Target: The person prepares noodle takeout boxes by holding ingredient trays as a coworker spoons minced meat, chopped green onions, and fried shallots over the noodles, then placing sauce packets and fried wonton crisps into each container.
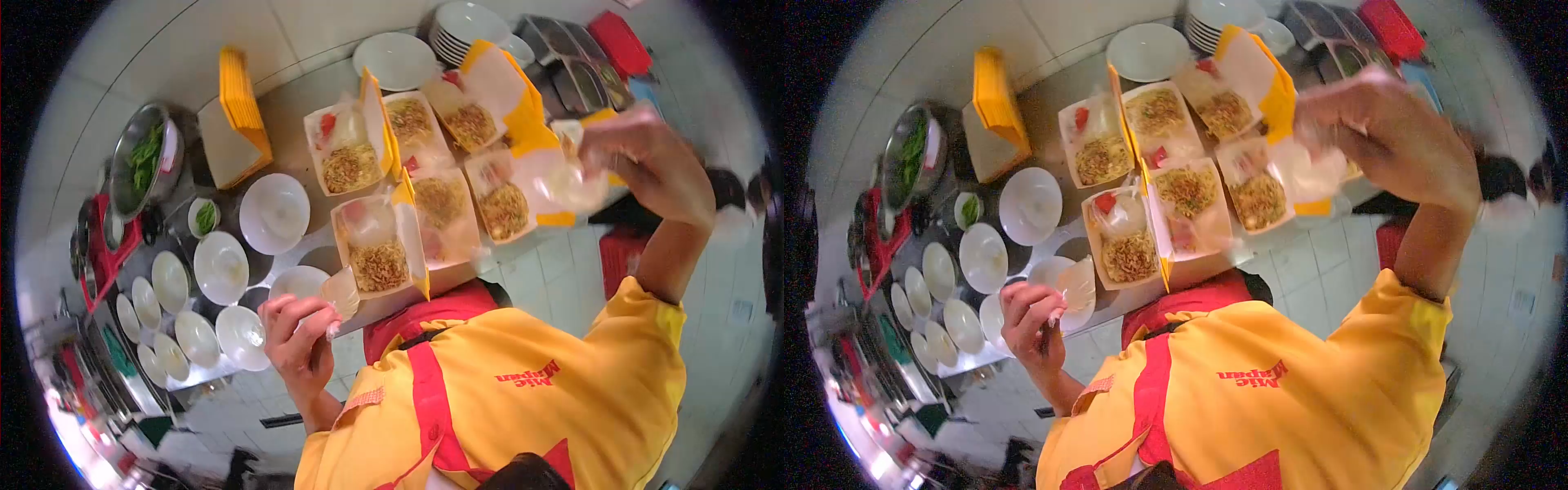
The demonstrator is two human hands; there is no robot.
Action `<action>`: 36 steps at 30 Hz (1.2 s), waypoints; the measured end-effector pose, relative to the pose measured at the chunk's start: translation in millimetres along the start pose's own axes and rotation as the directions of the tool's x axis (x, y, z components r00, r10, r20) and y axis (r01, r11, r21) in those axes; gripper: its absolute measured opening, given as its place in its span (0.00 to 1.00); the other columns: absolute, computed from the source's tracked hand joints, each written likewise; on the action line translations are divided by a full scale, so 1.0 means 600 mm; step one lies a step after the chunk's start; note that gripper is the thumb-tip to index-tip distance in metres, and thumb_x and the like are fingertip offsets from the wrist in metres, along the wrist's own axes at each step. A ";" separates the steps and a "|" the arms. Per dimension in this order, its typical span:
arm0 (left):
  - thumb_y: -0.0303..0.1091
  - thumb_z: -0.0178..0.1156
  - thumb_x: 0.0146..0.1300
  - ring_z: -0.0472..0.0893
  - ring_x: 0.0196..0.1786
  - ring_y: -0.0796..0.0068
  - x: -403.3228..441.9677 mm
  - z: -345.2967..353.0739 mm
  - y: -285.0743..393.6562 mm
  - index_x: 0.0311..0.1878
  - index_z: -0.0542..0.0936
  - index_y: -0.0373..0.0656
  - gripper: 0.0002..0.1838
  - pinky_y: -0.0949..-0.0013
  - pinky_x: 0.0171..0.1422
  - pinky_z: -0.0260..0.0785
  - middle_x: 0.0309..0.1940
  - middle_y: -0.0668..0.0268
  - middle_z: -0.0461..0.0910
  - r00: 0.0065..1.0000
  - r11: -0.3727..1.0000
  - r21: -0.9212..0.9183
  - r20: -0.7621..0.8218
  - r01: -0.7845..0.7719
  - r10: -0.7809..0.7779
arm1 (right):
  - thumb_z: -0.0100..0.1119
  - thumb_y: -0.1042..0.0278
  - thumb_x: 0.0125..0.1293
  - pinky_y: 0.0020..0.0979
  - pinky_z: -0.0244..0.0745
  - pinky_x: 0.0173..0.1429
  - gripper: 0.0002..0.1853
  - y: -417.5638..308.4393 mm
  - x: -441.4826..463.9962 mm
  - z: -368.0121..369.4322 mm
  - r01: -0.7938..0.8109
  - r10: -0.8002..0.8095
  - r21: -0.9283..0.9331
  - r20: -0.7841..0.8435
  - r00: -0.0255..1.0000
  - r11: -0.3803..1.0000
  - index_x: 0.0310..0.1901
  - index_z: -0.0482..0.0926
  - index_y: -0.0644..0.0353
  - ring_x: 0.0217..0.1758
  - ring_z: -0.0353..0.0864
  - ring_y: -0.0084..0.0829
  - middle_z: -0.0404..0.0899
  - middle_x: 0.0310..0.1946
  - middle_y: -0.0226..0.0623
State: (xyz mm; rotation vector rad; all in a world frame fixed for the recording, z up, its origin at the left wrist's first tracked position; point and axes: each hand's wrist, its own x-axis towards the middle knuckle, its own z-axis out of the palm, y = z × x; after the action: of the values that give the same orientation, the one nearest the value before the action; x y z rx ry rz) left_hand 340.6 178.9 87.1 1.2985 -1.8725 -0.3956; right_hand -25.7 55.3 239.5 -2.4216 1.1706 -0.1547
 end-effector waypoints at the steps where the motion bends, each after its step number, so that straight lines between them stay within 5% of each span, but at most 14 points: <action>1: 0.31 0.59 0.54 0.72 0.34 0.63 0.008 -0.002 -0.003 0.27 0.78 0.43 0.04 0.62 0.44 0.64 0.27 0.65 0.78 0.998 0.999 -0.021 0.046 -0.050 0.051 | 0.51 0.80 0.58 0.29 0.73 0.33 0.02 -0.013 -0.028 0.003 -0.064 0.056 0.031 0.211 0.976 0.997 0.32 0.74 0.66 0.26 0.79 0.30 0.78 0.26 0.37; 4: 0.31 0.63 0.44 0.69 0.33 0.66 0.022 -0.005 -0.006 0.27 0.80 0.47 0.04 0.62 0.42 0.59 0.28 0.71 0.78 0.986 0.984 -0.142 0.111 -0.111 0.127 | 0.52 0.80 0.56 0.31 0.74 0.35 0.02 -0.024 -0.114 0.050 -0.289 0.164 0.301 0.379 0.911 0.909 0.30 0.75 0.65 0.30 0.81 0.35 0.78 0.24 0.38; 6: 0.33 0.62 0.44 0.69 0.32 0.66 0.025 -0.004 -0.003 0.25 0.79 0.47 0.04 0.62 0.42 0.59 0.27 0.71 0.78 0.980 0.965 -0.231 0.128 -0.122 0.154 | 0.52 0.80 0.57 0.31 0.73 0.35 0.02 -0.036 -0.178 0.080 -0.263 0.092 0.395 0.402 0.911 0.880 0.30 0.75 0.64 0.30 0.81 0.35 0.78 0.24 0.37; 9: 0.38 0.60 0.42 0.67 0.30 0.67 0.028 0.005 0.004 0.23 0.80 0.47 0.07 0.63 0.40 0.57 0.26 0.71 0.79 0.971 0.927 -0.348 0.135 -0.140 0.197 | 0.54 0.78 0.59 0.31 0.73 0.35 0.02 -0.077 -0.261 0.116 -0.400 0.219 0.520 0.375 0.901 0.754 0.30 0.76 0.63 0.30 0.80 0.36 0.77 0.24 0.37; 15: 0.35 0.60 0.45 0.65 0.27 0.71 0.059 0.018 0.040 0.23 0.80 0.50 0.03 0.65 0.36 0.52 0.25 0.71 0.80 0.816 0.713 -0.622 0.197 -0.324 0.543 | 0.56 0.75 0.60 0.34 0.71 0.36 0.01 -0.074 -0.330 0.208 -0.386 0.426 0.476 0.025 0.904 0.790 0.32 0.76 0.63 0.33 0.77 0.42 0.77 0.26 0.39; 20: 0.35 0.55 0.59 0.67 0.28 0.69 0.058 0.092 0.140 0.27 0.76 0.44 0.07 0.65 0.36 0.54 0.24 0.71 0.80 0.861 0.770 -0.593 0.241 -0.235 0.448 | 0.56 0.75 0.59 0.36 0.71 0.36 0.02 0.019 -0.346 0.203 -0.380 0.399 0.454 0.057 0.915 0.806 0.32 0.76 0.63 0.33 0.76 0.43 0.76 0.25 0.40; 21: 0.35 0.55 0.59 0.67 0.28 0.69 0.050 0.117 0.157 0.27 0.76 0.44 0.07 0.65 0.36 0.54 0.24 0.71 0.80 0.865 0.786 -0.571 0.245 -0.235 0.437 | 0.56 0.75 0.58 0.36 0.71 0.36 0.02 0.045 -0.357 0.200 -0.373 0.387 0.460 0.070 0.920 0.805 0.33 0.76 0.62 0.33 0.76 0.43 0.75 0.25 0.41; 24: 0.32 0.54 0.59 0.68 0.33 0.64 0.028 0.216 0.211 0.25 0.70 0.42 0.08 0.63 0.38 0.58 0.18 0.66 0.72 0.996 0.939 -0.331 0.021 0.089 -0.086 | 0.57 0.76 0.57 0.36 0.70 0.35 0.01 0.126 -0.381 0.186 -0.341 0.334 0.478 0.102 0.937 0.809 0.31 0.76 0.63 0.32 0.76 0.43 0.76 0.25 0.40; 26: 0.27 0.50 0.61 0.67 0.37 0.59 0.039 0.299 0.212 0.27 0.68 0.39 0.07 0.60 0.46 0.58 0.31 0.57 0.70 0.975 0.970 -0.104 -0.010 0.220 -0.223 | 0.56 0.77 0.56 0.35 0.70 0.34 0.01 0.178 -0.400 0.171 -0.315 0.286 0.496 0.136 0.949 0.809 0.29 0.77 0.63 0.32 0.76 0.43 0.77 0.25 0.40; 27: 0.27 0.48 0.62 0.66 0.39 0.56 0.061 0.332 0.212 0.29 0.67 0.38 0.05 0.59 0.47 0.57 0.34 0.55 0.68 0.974 0.974 0.033 0.027 0.223 -0.224 | 0.57 0.76 0.56 0.36 0.70 0.34 0.02 0.198 -0.408 0.166 -0.327 0.298 0.453 0.136 0.945 0.829 0.28 0.76 0.63 0.31 0.76 0.44 0.76 0.24 0.41; 28: 0.26 0.48 0.62 0.66 0.39 0.55 0.080 0.359 0.199 0.33 0.68 0.37 0.03 0.59 0.49 0.55 0.33 0.54 0.66 0.996 0.976 0.212 0.050 0.057 -0.069 | 0.57 0.75 0.56 0.36 0.70 0.33 0.02 0.221 -0.414 0.160 -0.335 0.312 0.402 0.123 0.942 0.852 0.27 0.76 0.63 0.30 0.76 0.44 0.75 0.23 0.41; 30: 0.28 0.51 0.62 0.65 0.38 0.55 0.109 0.416 0.175 0.36 0.68 0.37 0.05 0.56 0.47 0.54 0.31 0.56 0.66 0.997 0.981 0.183 -0.051 0.069 -0.060 | 0.57 0.75 0.55 0.37 0.69 0.33 0.03 0.255 -0.432 0.145 -0.334 0.304 0.377 0.138 0.943 0.864 0.27 0.76 0.63 0.29 0.75 0.44 0.75 0.23 0.42; 35: 0.33 0.58 0.60 0.67 0.35 0.59 0.181 0.473 0.114 0.29 0.68 0.40 0.10 0.59 0.44 0.56 0.29 0.59 0.70 0.993 0.965 0.235 -0.011 0.115 -0.116 | 0.60 0.73 0.56 0.41 0.68 0.31 0.03 0.316 -0.457 0.116 -0.323 0.283 0.370 0.157 0.946 0.871 0.30 0.76 0.62 0.28 0.75 0.47 0.72 0.21 0.44; 36: 0.34 0.58 0.61 0.68 0.34 0.61 0.199 0.476 0.114 0.29 0.70 0.41 0.10 0.60 0.43 0.57 0.26 0.60 0.69 0.993 0.926 0.377 0.090 0.037 -0.077 | 0.60 0.73 0.56 0.41 0.68 0.31 0.03 0.323 -0.459 0.116 -0.323 0.295 0.375 0.131 0.946 0.869 0.30 0.76 0.62 0.28 0.74 0.47 0.72 0.21 0.44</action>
State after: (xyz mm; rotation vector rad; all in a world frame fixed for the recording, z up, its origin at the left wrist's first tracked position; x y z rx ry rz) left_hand 63.2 49.7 4.1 1.6137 -2.0706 -0.1369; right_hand -319.6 185.2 117.5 -1.8520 1.3339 -0.1828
